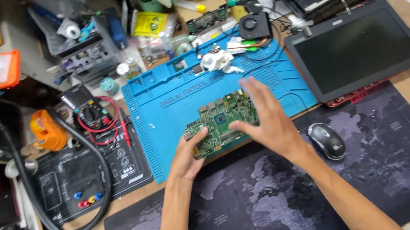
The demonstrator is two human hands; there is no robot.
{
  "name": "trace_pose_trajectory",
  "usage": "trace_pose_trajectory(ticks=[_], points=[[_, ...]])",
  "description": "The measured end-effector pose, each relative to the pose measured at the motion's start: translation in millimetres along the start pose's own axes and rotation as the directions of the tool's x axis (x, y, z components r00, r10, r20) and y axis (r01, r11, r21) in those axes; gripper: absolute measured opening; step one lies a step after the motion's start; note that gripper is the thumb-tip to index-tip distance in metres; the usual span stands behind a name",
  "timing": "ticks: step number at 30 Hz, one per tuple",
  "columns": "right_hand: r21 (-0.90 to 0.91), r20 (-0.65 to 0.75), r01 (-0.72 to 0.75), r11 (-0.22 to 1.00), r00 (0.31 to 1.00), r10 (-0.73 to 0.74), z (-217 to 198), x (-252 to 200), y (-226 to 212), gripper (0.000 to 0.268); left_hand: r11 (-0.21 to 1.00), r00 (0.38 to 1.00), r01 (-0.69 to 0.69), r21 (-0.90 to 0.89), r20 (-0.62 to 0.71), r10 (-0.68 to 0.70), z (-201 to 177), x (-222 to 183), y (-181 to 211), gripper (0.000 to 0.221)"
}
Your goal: Testing a laptop motherboard using a multimeter at a repair bench
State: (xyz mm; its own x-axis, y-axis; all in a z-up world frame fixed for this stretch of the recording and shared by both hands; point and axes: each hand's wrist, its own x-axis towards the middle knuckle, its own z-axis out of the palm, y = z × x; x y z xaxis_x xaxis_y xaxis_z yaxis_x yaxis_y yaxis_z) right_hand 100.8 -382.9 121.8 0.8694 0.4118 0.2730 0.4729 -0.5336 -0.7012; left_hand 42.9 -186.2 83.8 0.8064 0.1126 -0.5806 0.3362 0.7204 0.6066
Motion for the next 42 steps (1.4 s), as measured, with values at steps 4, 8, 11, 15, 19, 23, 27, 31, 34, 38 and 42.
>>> trace_pose_trajectory(ticks=[4,8,11,15,19,23,27,31,34,38,42], points=[[-0.418,0.069,0.247,0.874,0.968,-0.240,5.5,-28.5,29.0,0.065,0.998,0.999,-0.018,-0.061,0.031,0.020,24.1,32.3,-28.5,0.030],[-0.578,0.031,0.385,0.720,0.892,-0.452,-7.2,-34.2,53.5,0.032,0.939,0.996,0.080,-0.334,0.062,-0.063,53.6,56.2,-47.1,0.019],[-0.604,-0.059,0.401,0.689,0.839,-0.541,-26.2,-32.2,73.1,0.023,0.925,0.984,0.143,-0.353,0.148,-0.096,78.6,53.3,-50.4,0.024],[-0.538,-0.227,0.393,0.746,0.785,-0.577,-44.3,-34.0,112.8,0.022,0.949,0.933,0.154,-0.276,0.357,-0.048,80.9,68.2,-73.7,0.033],[-0.618,-0.212,0.349,0.704,0.788,-0.578,-66.1,-33.7,150.7,0.024,0.860,0.860,-0.421,0.288,0.429,0.277,81.0,72.5,-73.1,0.051],[-0.669,-0.206,0.296,0.682,0.808,-0.552,-69.8,-34.1,193.0,0.020,0.484,0.740,-0.673,0.560,0.498,0.452,78.8,65.1,-62.8,0.034],[-0.665,-0.189,0.220,0.714,0.875,-0.445,-72.5,-36.0,219.6,0.016,0.449,0.739,-0.673,0.588,0.500,0.452,74.0,66.7,-61.7,0.035],[-0.641,-0.179,0.168,0.749,0.916,-0.358,-85.3,-33.3,223.5,0.019,0.453,0.730,-0.683,0.573,0.500,0.466,75.0,61.3,-60.3,0.035],[-0.674,-0.130,0.161,0.721,0.935,-0.330,-97.1,-27.2,208.6,0.024,0.425,0.717,-0.695,0.580,0.515,0.469,72.4,66.0,-63.3,0.034],[-0.674,-0.132,0.100,0.732,0.958,-0.253,-97.7,-26.3,201.9,0.024,0.393,0.705,-0.704,0.591,0.521,0.481,71.1,67.6,-66.4,0.032],[-0.652,-0.144,-0.024,0.758,0.985,-0.093,-88.0,-32.4,214.4,0.029,0.353,0.665,-0.742,0.570,0.560,0.494,74.5,63.6,-66.9,0.028]])
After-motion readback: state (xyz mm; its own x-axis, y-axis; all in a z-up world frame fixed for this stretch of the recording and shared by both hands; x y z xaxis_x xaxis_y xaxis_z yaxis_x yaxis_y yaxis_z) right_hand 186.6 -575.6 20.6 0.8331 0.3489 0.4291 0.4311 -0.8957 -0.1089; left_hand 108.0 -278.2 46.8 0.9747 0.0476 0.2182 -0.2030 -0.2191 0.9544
